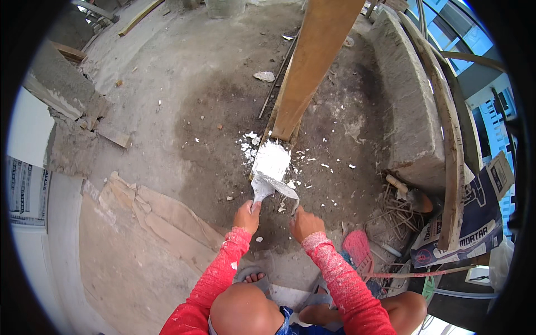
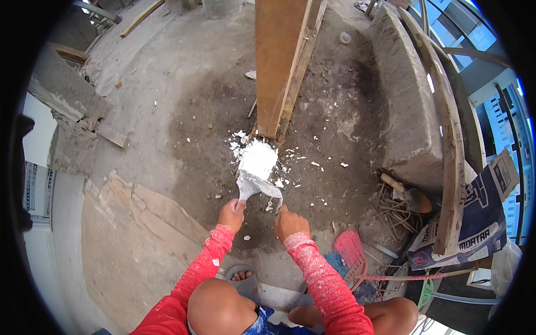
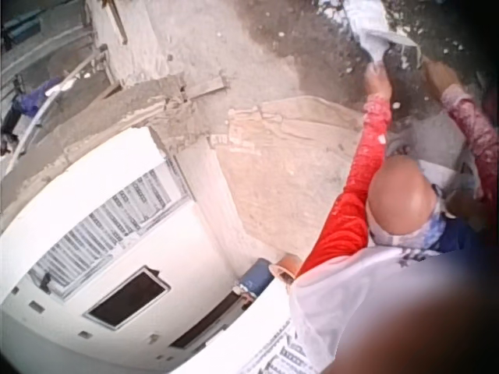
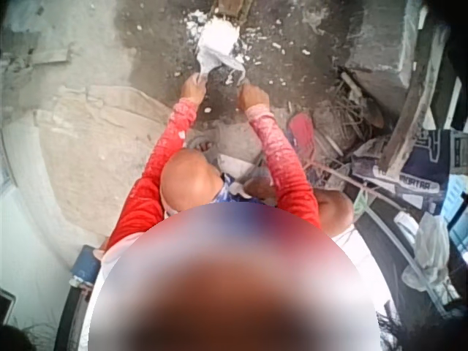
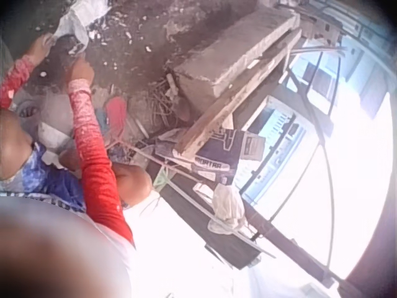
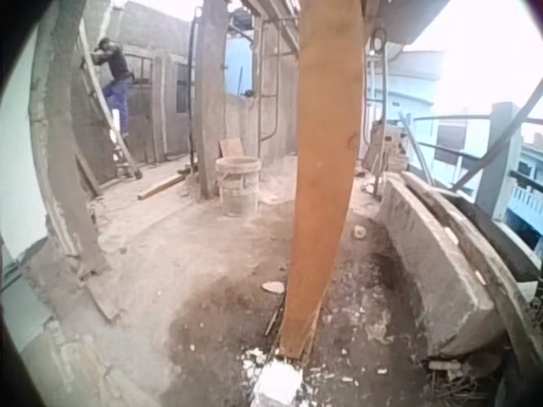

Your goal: The person squats on a construction floor and uses a trowel to spread white mortar along the base of a wooden beam. They repeatedly scoop and smooth the material in a narrow strip, occasionally adjusting the trowel angle to level the surface.

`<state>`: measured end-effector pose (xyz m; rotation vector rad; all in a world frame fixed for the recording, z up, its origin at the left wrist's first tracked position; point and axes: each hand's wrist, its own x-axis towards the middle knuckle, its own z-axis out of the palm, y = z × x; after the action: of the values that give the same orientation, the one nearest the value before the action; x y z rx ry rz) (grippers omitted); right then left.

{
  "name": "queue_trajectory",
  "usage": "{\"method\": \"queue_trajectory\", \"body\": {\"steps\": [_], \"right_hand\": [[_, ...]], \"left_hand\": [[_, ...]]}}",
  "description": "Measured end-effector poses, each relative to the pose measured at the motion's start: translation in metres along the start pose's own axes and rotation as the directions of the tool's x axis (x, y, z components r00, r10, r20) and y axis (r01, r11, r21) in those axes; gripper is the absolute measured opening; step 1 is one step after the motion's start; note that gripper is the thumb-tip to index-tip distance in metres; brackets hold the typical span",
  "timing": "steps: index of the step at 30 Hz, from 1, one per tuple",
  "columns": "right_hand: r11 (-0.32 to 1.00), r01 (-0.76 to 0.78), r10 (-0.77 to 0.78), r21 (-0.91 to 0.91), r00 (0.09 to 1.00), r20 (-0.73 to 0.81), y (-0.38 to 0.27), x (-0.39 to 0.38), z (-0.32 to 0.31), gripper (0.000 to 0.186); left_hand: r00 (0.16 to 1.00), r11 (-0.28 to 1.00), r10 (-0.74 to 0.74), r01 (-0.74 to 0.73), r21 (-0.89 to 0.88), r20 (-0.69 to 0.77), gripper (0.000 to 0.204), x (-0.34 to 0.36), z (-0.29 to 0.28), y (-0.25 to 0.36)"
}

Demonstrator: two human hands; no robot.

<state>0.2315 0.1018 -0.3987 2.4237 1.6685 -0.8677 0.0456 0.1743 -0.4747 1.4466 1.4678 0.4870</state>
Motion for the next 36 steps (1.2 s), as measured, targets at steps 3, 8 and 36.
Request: {"method": "queue_trajectory", "body": {"steps": [3,8,36], "right_hand": [[0.998,0.001,0.001,-0.055,0.999,0.032,0.001,0.003,0.003,0.029],[0.985,-0.125,0.132,-0.123,0.990,0.053,-0.014,0.038,0.004,0.016],[0.998,-0.008,0.011,-0.067,0.999,0.046,-0.014,0.030,-0.030,0.028]], "left_hand": [[1.000,1.000,0.015,-0.015,0.023,-0.004,0.040,-0.001,-0.001,-0.001],[1.000,0.999,-0.005,0.005,0.049,-0.008,0.037,-0.007,-0.001,0.006],[0.999,0.993,0.032,-0.029,0.111,-0.029,0.035,0.000,-0.006,0.019]]}}
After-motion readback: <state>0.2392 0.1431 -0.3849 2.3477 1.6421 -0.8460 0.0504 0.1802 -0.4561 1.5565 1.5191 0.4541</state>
